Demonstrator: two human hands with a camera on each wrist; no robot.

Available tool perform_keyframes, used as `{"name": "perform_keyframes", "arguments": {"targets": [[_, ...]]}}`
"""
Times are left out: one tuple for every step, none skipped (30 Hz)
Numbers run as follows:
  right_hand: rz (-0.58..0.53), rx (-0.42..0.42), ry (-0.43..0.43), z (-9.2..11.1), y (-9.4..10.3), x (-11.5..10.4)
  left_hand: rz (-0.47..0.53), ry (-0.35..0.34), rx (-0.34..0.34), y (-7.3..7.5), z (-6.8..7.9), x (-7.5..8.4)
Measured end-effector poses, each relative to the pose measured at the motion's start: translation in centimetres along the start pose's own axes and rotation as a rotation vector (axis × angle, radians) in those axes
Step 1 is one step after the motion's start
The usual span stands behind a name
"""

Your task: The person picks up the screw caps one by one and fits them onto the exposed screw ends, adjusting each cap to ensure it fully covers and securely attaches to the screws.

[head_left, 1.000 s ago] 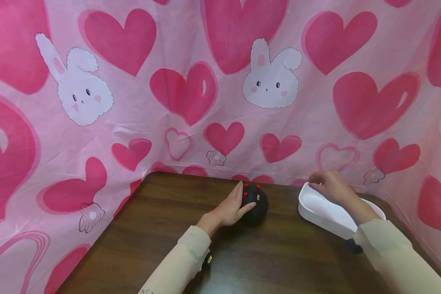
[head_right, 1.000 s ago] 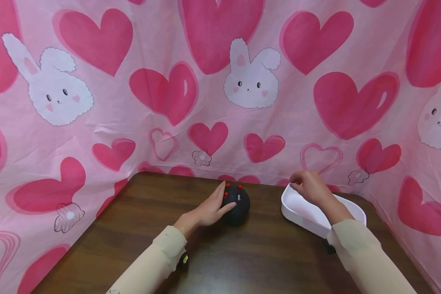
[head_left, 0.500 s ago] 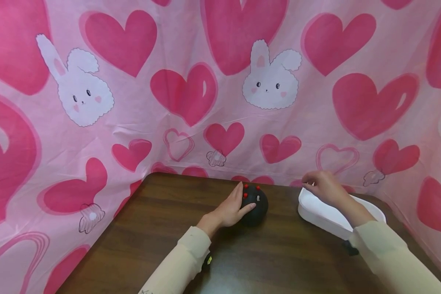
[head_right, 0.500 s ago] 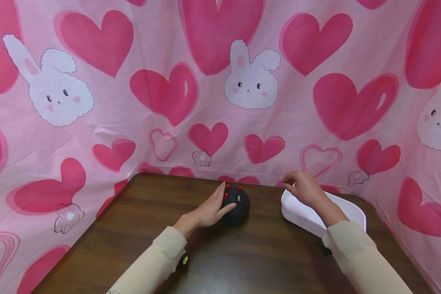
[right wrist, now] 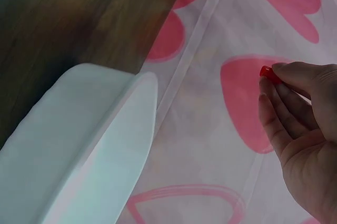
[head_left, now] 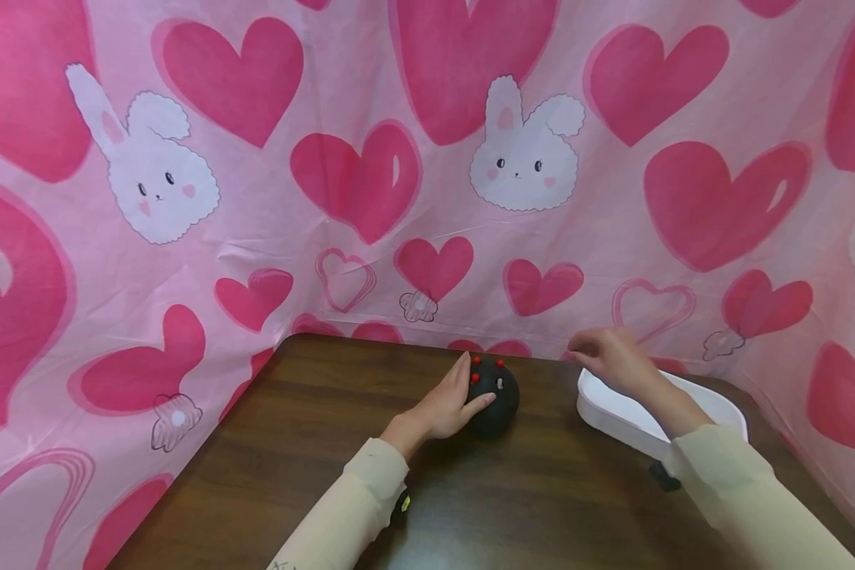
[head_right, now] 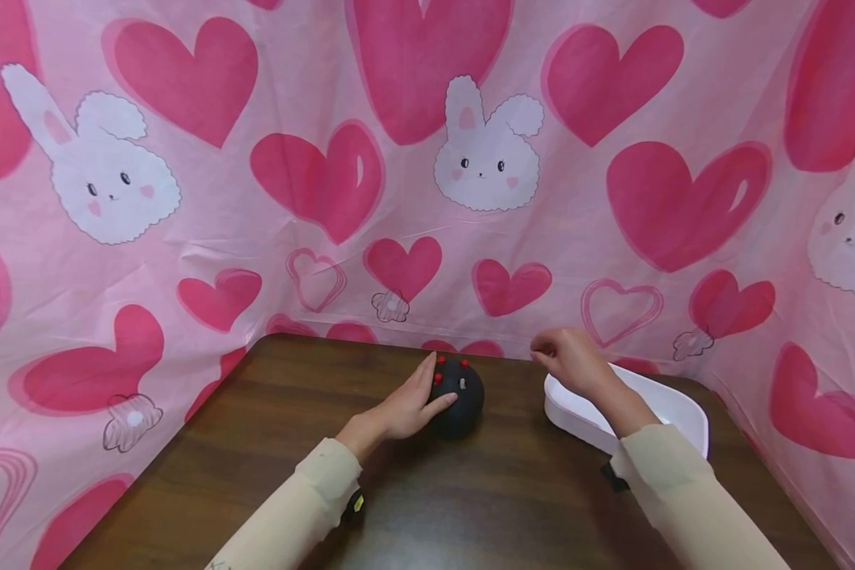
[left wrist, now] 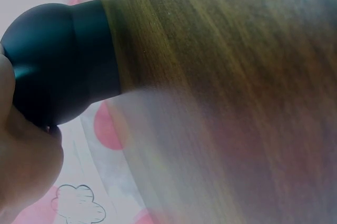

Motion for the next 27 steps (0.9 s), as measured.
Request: {"name": "perform_keyframes", "arguments": {"targets": [[-0.001, 0.005, 0.009, -0.1, -0.1, -0.1, -0.001, 0.000, 0.000, 0.0, 0.0, 0.0], [-0.003, 0.008, 0.019, -0.2, -0.2, -0.3, 0.000, 0.000, 0.001, 0.0, 0.0, 0.0], [-0.002, 0.013, 0.030, -0.3, -0.3, -0.5, -0.001, -0.001, 0.001, -0.1, 0.0, -0.1], [-0.005, 0.019, 0.043, -0.4, -0.4, -0.7, -0.003, -0.003, 0.002, -0.1, 0.0, -0.1], [-0.007, 0.027, 0.060, -0.5, -0.5, -0.8, -0.002, -0.004, 0.002, -0.1, 0.0, -0.1], [-0.010, 0.032, 0.070, -0.5, -0.5, -0.9, -0.002, -0.005, 0.003, -0.1, 0.0, -0.1], [-0.011, 0.034, 0.074, -0.6, -0.6, -1.0, 0.001, -0.004, 0.002, -0.1, 0.0, -0.1], [-0.013, 0.035, 0.079, -0.6, -0.7, -1.1, 0.004, -0.003, 0.002, -0.1, 0.0, -0.1], [-0.014, 0.036, 0.078, -0.7, -0.7, -1.2, 0.006, -0.002, 0.001, -0.1, 0.0, -0.1], [-0.017, 0.035, 0.077, -0.7, -0.8, -1.2, 0.007, -0.001, -0.001, -0.1, 0.0, -0.1], [-0.015, 0.033, 0.074, -0.8, -0.9, -1.2, 0.008, 0.000, -0.002, 0.0, 0.0, -0.1], [-0.012, 0.031, 0.064, -0.8, -0.9, -1.3, 0.010, 0.001, -0.003, 0.0, 0.0, -0.1], [-0.008, 0.028, 0.058, -0.9, -0.9, -1.4, 0.011, 0.003, -0.004, 0.0, 0.0, -0.1], [-0.002, 0.026, 0.050, -0.9, -0.9, -1.5, 0.011, 0.004, -0.004, 0.0, 0.0, -0.1], [-0.001, 0.024, 0.045, -1.0, -1.0, -1.6, 0.011, 0.004, -0.004, 0.0, 0.0, -0.2], [0.000, 0.024, 0.041, -1.0, -1.0, -1.7, 0.011, 0.004, -0.005, 0.0, 0.0, -0.2], [0.001, 0.026, 0.039, -1.0, -1.0, -1.9, 0.013, 0.004, -0.004, 0.0, 0.0, -0.2], [0.001, 0.029, 0.039, -1.0, -1.1, -2.1, 0.014, 0.005, -0.004, 0.0, 0.0, -0.2], [0.001, 0.030, 0.044, -1.0, -1.1, -2.2, 0.013, 0.006, -0.004, 0.0, 0.0, -0.2], [-0.002, 0.033, 0.049, -1.0, -1.2, -2.4, 0.014, 0.006, -0.005, 0.0, 0.0, -0.2], [-0.008, 0.036, 0.054, -1.0, -1.2, -2.6, 0.013, 0.007, -0.005, 0.0, 0.0, -0.2], [-0.011, 0.039, 0.055, -1.0, -1.3, -2.8, 0.014, 0.009, -0.004, 0.0, 0.0, -0.2], [-0.016, 0.040, 0.060, -1.1, -1.4, -2.9, 0.014, 0.009, -0.004, 0.0, 0.0, -0.2], [-0.018, 0.041, 0.065, -1.1, -1.5, -3.1, 0.014, 0.010, -0.004, 0.0, 0.0, -0.2], [-0.020, 0.041, 0.071, -1.1, -1.6, -3.2, 0.012, 0.010, -0.003, 0.0, 0.0, -0.2], [-0.021, 0.041, 0.074, -1.1, -1.7, -3.4, 0.011, 0.011, -0.003, 0.0, 0.0, -0.2], [-0.020, 0.041, 0.079, -1.1, -1.8, -3.5, 0.011, 0.011, -0.002, 0.0, 0.1, -0.2]]}}
Point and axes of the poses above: each hand's wrist, its own z-axis away from the middle knuckle, its own y-axis out of the back of the hand, x = y × z, the point moved 5 cm from there along -z, towards the middle knuckle, and after that the axes turned 13 degrees about x, right-handed, at the moved point
